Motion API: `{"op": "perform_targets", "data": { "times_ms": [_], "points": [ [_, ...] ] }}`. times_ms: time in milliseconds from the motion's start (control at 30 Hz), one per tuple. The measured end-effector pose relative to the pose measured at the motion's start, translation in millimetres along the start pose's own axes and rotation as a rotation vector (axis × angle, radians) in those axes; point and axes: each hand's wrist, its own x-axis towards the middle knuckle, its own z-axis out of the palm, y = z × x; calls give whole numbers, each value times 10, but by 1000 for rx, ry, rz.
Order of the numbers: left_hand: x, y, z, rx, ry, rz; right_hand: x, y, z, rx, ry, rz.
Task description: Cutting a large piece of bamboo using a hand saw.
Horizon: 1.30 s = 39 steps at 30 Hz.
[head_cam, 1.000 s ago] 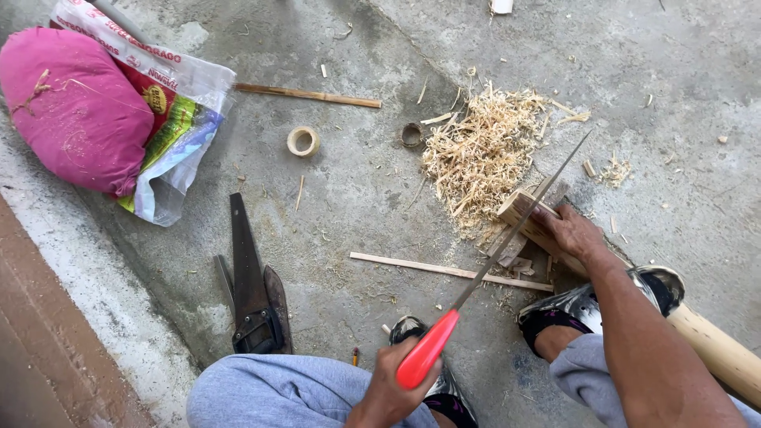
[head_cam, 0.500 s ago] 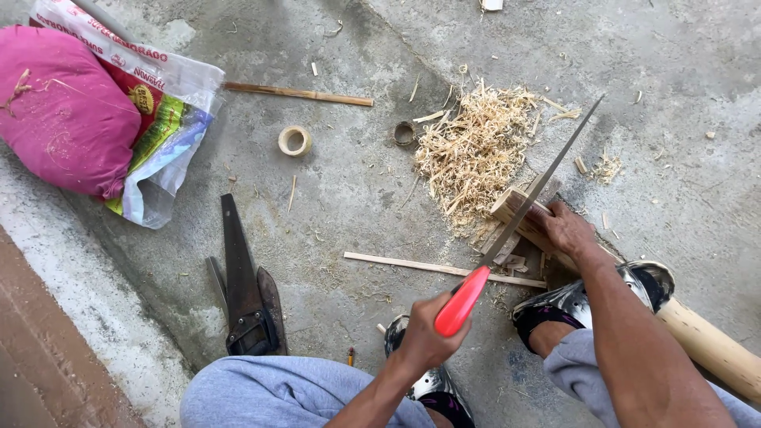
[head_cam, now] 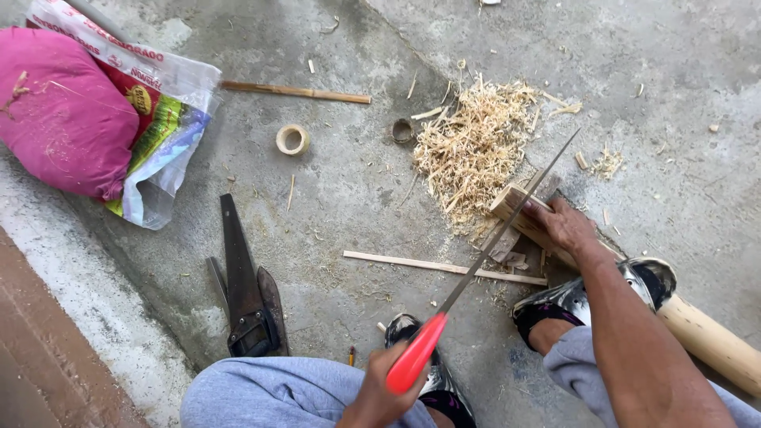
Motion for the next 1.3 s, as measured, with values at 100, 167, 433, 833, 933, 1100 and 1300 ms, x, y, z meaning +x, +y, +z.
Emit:
{"op": "perform_targets", "data": {
  "times_ms": [100, 167, 433, 833, 933, 1100, 1300],
  "points": [
    [659, 1, 370, -18, 36, 72, -1, -11, -18, 31, 30, -24],
    [990, 46, 538, -21, 67, 143, 67, 60, 28, 65, 39, -30],
    [1046, 163, 591, -26, 62, 117, -482, -282, -246, -180, 3, -114],
    [-101, -49, 85, 36, 61, -3, -417, -162, -76, -163, 114, -53],
    [650, 30, 471, -29, 90, 62, -473, -191, -99, -167, 128, -32],
    [887, 129, 558, -4, 71, 118, -367, -47, 17, -163, 230, -114],
    [-27, -37, 150, 29, 67, 100, -406, -109, -5, -149, 154, -64]
  ]
}}
